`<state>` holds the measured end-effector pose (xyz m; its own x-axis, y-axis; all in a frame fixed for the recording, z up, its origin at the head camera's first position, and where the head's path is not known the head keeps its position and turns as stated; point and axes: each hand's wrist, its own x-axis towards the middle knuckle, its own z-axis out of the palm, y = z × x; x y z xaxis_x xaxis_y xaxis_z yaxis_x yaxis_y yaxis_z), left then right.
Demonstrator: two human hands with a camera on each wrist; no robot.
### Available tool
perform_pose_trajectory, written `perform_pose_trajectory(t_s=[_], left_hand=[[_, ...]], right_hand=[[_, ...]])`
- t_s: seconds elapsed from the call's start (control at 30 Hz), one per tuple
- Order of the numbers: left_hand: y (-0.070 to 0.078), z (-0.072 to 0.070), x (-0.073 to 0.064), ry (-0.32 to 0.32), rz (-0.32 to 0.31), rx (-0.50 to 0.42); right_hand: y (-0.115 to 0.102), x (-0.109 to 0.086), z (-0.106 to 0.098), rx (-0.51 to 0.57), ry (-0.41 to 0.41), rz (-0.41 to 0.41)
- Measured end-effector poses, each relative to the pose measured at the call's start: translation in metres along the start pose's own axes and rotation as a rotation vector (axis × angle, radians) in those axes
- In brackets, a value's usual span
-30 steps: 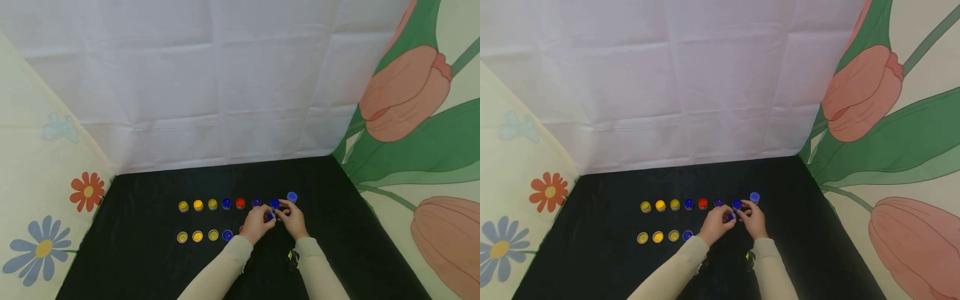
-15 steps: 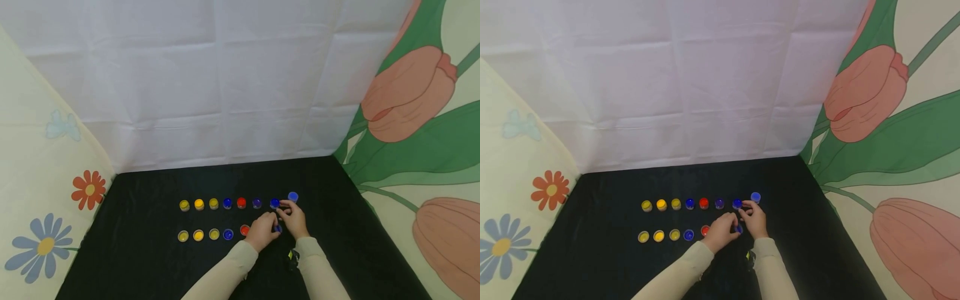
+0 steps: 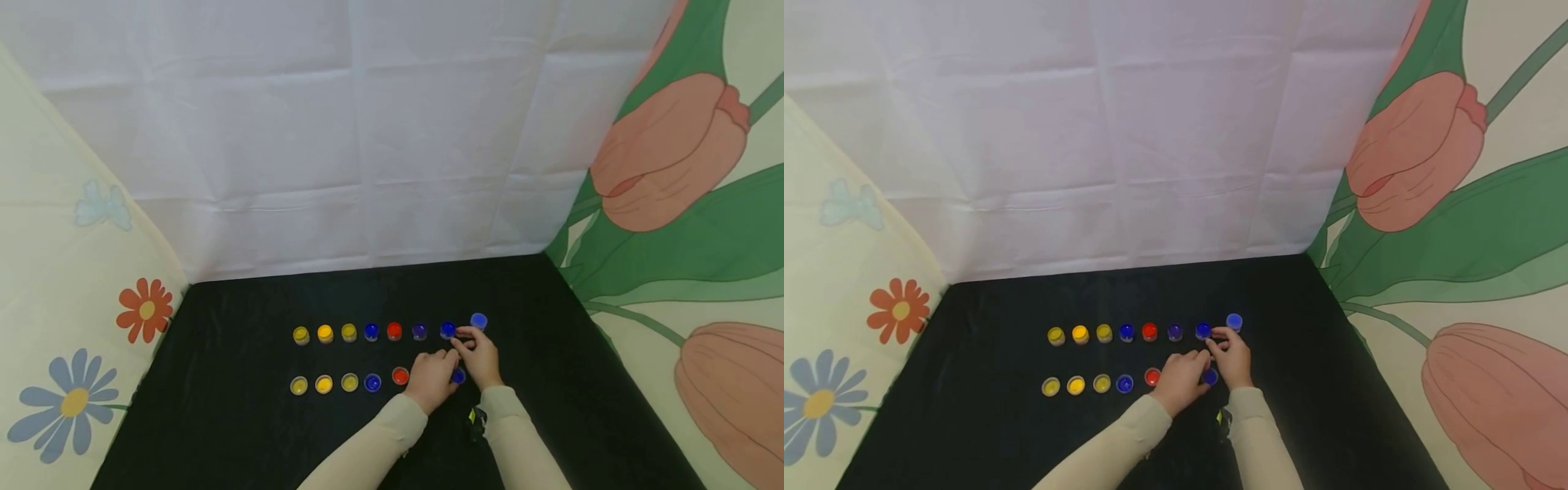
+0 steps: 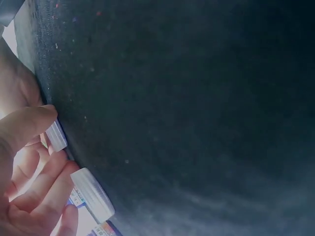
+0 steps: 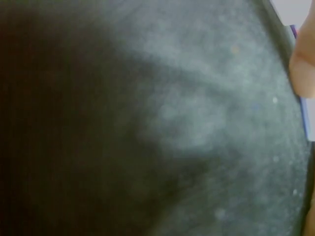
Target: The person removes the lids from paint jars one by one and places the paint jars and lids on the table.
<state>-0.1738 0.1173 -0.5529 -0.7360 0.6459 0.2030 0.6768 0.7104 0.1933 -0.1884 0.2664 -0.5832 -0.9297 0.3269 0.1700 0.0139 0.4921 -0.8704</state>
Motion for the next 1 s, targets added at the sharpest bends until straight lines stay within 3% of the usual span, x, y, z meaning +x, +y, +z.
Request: perform_pose_trajectory(t_s=[0.3,0.63,0.73,0.9,1.0], left_hand=[[0.000,0.005,-0.003,-0.010,-0.026,-0.021],[0.001,0.012,-0.002,0.003,-0.006,0.041],[0.001,0.013,-0.001,0.003,0.004,0.055],[-0.001,0.007,0.001,-0.054,-0.041,-0.074],[0.002,0.003,0.005,-0.088,-0.091,-0.184]], right_hand=[[0.000,-0.002,0.000,-0.002,-0.002,0.008],[0.004,-0.002,-0.003,-0.010,-0.017,0.022],[0.003,-0.003,-0.005,0.032,-0.032,0.030],[0.001,-0.004,-0.015,0.148,-0.044,0.071],[0.001,-0.006,-0.025,0.147,-0.020,0.096]])
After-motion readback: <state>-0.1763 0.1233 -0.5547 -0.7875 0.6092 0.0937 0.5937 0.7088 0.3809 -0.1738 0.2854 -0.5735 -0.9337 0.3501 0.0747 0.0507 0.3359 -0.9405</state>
